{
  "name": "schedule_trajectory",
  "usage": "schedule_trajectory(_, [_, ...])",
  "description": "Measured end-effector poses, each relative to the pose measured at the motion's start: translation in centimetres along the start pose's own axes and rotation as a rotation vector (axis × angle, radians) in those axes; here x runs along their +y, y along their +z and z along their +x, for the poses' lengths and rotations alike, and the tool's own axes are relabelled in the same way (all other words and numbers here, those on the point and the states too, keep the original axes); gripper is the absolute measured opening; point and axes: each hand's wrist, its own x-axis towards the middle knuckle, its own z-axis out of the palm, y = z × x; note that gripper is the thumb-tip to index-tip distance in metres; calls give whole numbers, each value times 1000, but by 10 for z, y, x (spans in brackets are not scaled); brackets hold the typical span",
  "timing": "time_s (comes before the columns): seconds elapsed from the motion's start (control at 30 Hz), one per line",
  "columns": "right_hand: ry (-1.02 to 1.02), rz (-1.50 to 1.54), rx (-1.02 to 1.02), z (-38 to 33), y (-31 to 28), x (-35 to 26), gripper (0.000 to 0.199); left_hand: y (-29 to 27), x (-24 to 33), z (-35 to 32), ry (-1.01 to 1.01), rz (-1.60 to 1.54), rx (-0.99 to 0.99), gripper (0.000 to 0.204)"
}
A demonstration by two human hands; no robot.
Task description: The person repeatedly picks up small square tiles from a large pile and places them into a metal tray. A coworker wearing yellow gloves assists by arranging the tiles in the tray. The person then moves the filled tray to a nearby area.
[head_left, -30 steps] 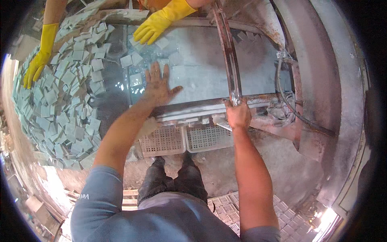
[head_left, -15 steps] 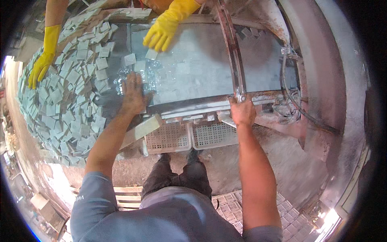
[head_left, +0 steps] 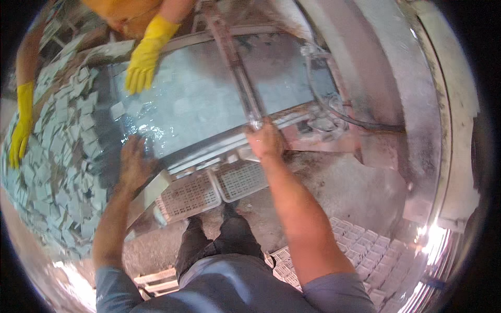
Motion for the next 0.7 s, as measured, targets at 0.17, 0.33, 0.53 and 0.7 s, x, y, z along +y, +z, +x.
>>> schedule_trajectory(0.17, [-15, 54, -16, 7, 6, 7, 67, 1, -65, -16, 310, 200, -135, 82])
schedule_trajectory(0.33, [-32, 53, 19, 3, 7, 7, 64, 31, -85, 3, 129, 447, 104, 81])
schedule_trajectory(0.53, [21, 32, -71, -1, -1, 3, 67, 48, -52, 8, 155, 337, 25, 88])
schedule_trajectory(0.7, [-6, 48, -11, 5, 10, 11, 68, 24, -48, 15, 132, 343, 22, 84])
